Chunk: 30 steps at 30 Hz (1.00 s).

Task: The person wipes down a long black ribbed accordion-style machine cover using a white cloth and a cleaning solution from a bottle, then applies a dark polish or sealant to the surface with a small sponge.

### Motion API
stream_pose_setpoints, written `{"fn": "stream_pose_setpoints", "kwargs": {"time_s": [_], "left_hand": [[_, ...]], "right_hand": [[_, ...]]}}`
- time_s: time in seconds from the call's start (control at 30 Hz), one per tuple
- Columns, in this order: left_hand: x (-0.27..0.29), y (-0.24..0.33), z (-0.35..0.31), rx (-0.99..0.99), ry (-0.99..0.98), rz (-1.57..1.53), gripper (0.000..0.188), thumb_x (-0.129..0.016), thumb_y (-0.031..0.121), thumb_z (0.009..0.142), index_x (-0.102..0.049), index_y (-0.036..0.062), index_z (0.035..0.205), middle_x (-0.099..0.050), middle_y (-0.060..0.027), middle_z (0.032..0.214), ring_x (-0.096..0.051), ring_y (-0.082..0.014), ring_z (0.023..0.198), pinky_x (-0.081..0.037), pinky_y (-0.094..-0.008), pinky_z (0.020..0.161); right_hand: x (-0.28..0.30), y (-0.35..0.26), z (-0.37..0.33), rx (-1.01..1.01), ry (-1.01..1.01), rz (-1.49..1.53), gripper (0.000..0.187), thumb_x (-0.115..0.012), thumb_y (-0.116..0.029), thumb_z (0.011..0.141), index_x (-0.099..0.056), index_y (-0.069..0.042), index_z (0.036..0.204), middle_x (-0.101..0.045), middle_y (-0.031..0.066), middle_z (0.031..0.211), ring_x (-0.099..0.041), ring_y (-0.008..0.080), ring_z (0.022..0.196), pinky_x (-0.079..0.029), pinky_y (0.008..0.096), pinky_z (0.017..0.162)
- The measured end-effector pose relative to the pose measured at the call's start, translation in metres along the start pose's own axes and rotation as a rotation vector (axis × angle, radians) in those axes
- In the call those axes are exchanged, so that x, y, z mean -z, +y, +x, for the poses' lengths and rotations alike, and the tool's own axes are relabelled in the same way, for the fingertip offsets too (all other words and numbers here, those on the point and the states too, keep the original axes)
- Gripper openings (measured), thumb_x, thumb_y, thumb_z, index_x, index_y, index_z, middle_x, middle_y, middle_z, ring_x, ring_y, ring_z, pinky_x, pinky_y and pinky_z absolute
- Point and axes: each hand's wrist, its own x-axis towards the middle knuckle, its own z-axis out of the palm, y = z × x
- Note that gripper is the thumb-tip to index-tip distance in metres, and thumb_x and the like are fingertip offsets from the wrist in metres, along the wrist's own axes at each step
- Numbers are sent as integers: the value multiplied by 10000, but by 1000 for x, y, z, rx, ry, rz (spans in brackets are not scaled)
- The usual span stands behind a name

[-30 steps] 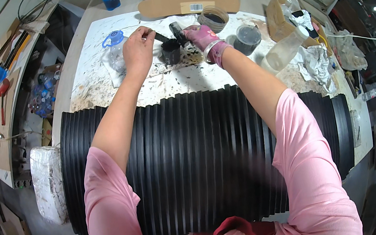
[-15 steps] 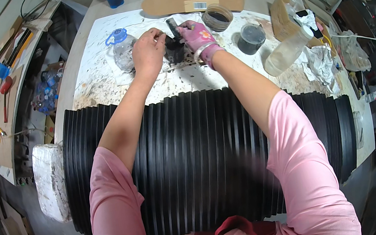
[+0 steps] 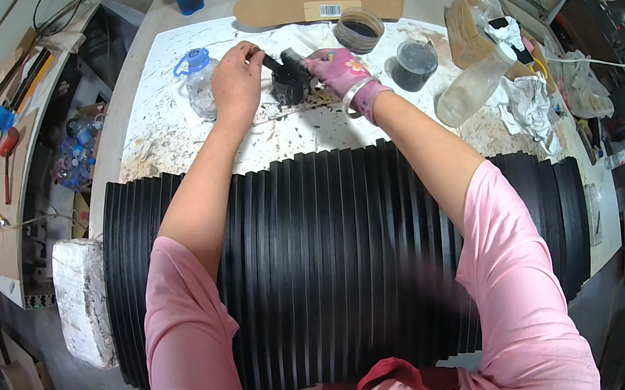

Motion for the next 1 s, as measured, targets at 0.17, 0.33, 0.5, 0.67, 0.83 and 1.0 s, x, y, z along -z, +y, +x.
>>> {"fn": "stream_pose_setpoints", "kwargs": {"time_s": [0.17, 0.33, 0.5, 0.67, 0.83, 1.0], "left_hand": [[1, -12, -2, 216, 12, -103, 157, -670, 192, 863, -668, 49, 928, -701, -114, 863, -664, -278, 785, -503, -362, 716], [1, -14, -1, 228, 67, -115, 197, -680, 209, 856, -675, 35, 948, -709, -106, 864, -675, -236, 796, -509, -340, 736], [-1, -3, 2, 233, 50, -169, 192, -671, 199, 866, -679, 19, 933, -709, -120, 852, -675, -223, 780, -508, -334, 733], [1, 7, -6, 177, -29, -144, 185, -674, 194, 868, -673, 16, 920, -709, -142, 846, -688, -252, 770, -509, -354, 717], [-2, 9, -12, -27, -17, 9, 148, -653, 166, 881, -644, 19, 900, -684, -140, 860, -671, -291, 786, -496, -387, 707], [1, 6, -10, 13, 14, -27, 102, -658, 136, 865, -619, 41, 870, -665, -121, 874, -635, -334, 828, -496, -429, 720]], "right_hand": [[7, -1, -8, -280, -31, 368, 299, -573, -366, 953, -659, -125, 1108, -685, -10, 907, -628, 123, 833, -451, 284, 710], [2, 2, -5, -170, 63, 165, 315, -589, -310, 960, -639, -79, 1169, -682, 17, 934, -635, 123, 851, -482, 264, 733], [-18, 13, 7, 143, 137, 15, 391, -670, -267, 919, -629, 35, 1164, -702, 111, 976, -643, 174, 867, -496, 308, 801], [-40, -13, 17, 114, 251, -217, 397, -674, -332, 893, -643, -25, 1142, -700, 178, 1009, -675, 298, 941, -501, 369, 832], [-30, -23, 21, 94, 233, -136, 337, -664, -300, 896, -675, -26, 1092, -705, 168, 1018, -670, 268, 924, -494, 354, 838], [-6, 6, 17, 73, 188, 104, 335, -665, -278, 916, -674, 9, 1089, -707, 93, 939, -619, 168, 860, -478, 306, 799]]}}
